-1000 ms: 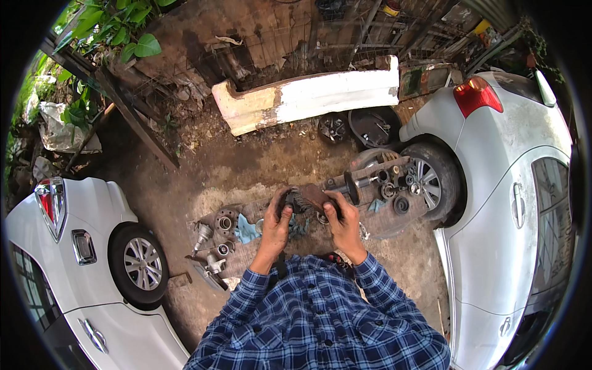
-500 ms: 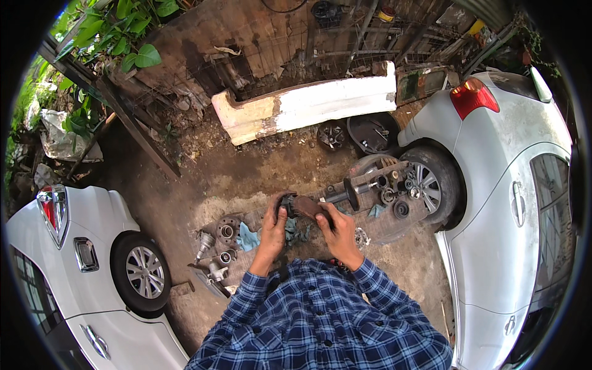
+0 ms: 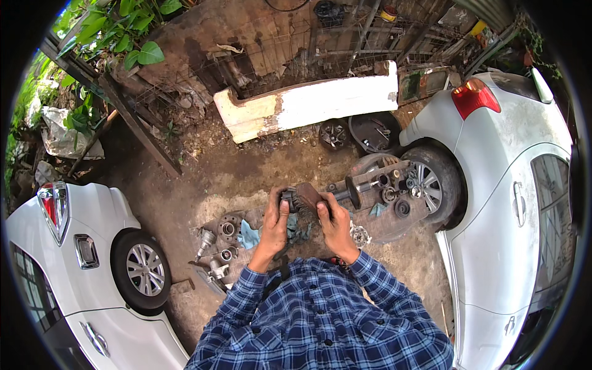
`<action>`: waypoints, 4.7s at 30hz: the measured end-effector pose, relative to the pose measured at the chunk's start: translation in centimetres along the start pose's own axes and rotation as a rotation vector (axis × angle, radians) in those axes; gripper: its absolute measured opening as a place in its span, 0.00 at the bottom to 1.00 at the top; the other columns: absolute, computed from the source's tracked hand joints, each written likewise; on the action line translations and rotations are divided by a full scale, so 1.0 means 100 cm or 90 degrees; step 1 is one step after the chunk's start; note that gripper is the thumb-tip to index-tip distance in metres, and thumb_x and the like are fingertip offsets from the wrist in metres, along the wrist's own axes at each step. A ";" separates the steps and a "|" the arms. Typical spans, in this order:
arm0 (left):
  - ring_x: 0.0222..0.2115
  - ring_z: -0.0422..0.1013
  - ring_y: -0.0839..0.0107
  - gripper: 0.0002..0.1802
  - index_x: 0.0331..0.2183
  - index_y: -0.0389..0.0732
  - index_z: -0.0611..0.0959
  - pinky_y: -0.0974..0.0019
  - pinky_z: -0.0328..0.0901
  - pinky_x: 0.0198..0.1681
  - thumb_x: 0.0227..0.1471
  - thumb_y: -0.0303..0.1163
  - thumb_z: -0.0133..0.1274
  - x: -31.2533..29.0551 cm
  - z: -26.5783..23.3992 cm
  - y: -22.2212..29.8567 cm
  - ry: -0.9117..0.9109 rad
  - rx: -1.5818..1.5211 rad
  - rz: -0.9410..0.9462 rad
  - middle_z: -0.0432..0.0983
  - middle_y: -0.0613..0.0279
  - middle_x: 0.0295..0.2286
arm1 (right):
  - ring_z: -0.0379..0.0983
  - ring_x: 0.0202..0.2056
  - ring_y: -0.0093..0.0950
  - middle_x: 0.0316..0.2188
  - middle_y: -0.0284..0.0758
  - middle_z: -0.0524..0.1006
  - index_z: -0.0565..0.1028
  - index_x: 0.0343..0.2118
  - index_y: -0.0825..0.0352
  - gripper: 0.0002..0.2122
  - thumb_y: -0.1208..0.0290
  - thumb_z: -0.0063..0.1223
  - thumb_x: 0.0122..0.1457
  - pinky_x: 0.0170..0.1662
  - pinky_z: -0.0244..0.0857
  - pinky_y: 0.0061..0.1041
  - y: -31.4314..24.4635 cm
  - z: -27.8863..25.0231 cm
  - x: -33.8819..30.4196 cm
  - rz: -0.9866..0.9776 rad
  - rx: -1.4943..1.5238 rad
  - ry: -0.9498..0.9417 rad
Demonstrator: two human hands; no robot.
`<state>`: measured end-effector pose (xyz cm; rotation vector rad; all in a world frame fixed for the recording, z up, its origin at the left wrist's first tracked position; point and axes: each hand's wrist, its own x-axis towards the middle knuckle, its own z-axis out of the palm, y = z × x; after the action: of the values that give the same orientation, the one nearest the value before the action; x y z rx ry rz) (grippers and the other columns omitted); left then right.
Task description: The person scrubs a cylindrical metal car part with a wire brush, repeatedly rotating and repositioning the part to clean different surfaces. The person also handles a smaller metal ring and a dark cylindrical component, scrubbing each with the brush.
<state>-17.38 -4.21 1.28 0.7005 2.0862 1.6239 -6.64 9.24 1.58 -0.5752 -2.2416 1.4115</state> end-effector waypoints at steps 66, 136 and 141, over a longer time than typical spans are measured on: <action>0.46 0.70 0.68 0.26 0.52 0.34 0.72 0.66 0.66 0.49 0.50 0.20 0.59 0.013 -0.001 -0.019 -0.035 -0.242 0.015 0.74 0.57 0.44 | 0.75 0.23 0.43 0.24 0.52 0.75 0.61 0.46 0.79 0.16 0.76 0.52 0.62 0.26 0.64 0.35 0.002 0.006 0.007 -0.105 0.065 -0.063; 0.49 0.70 0.56 0.37 0.56 0.33 0.68 0.55 0.68 0.52 0.49 0.38 0.63 0.018 0.012 -0.015 -0.172 -0.770 -0.083 0.71 0.48 0.50 | 0.62 0.16 0.16 0.19 0.29 0.68 0.63 0.56 0.73 0.25 0.59 0.51 0.64 0.19 0.58 0.19 0.008 -0.036 0.009 0.142 0.360 0.052; 0.50 0.69 0.58 0.35 0.56 0.32 0.68 0.54 0.67 0.52 0.51 0.36 0.62 0.008 0.011 -0.008 -0.092 -0.689 -0.111 0.70 0.49 0.50 | 0.69 0.18 0.24 0.19 0.46 0.72 0.71 0.43 0.78 0.18 0.69 0.61 0.57 0.20 0.58 0.25 -0.008 -0.043 0.009 -0.081 0.016 0.026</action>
<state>-17.45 -3.01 0.22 0.2226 0.8701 2.1375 -5.10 12.52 4.13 -0.4411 -2.1843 1.3498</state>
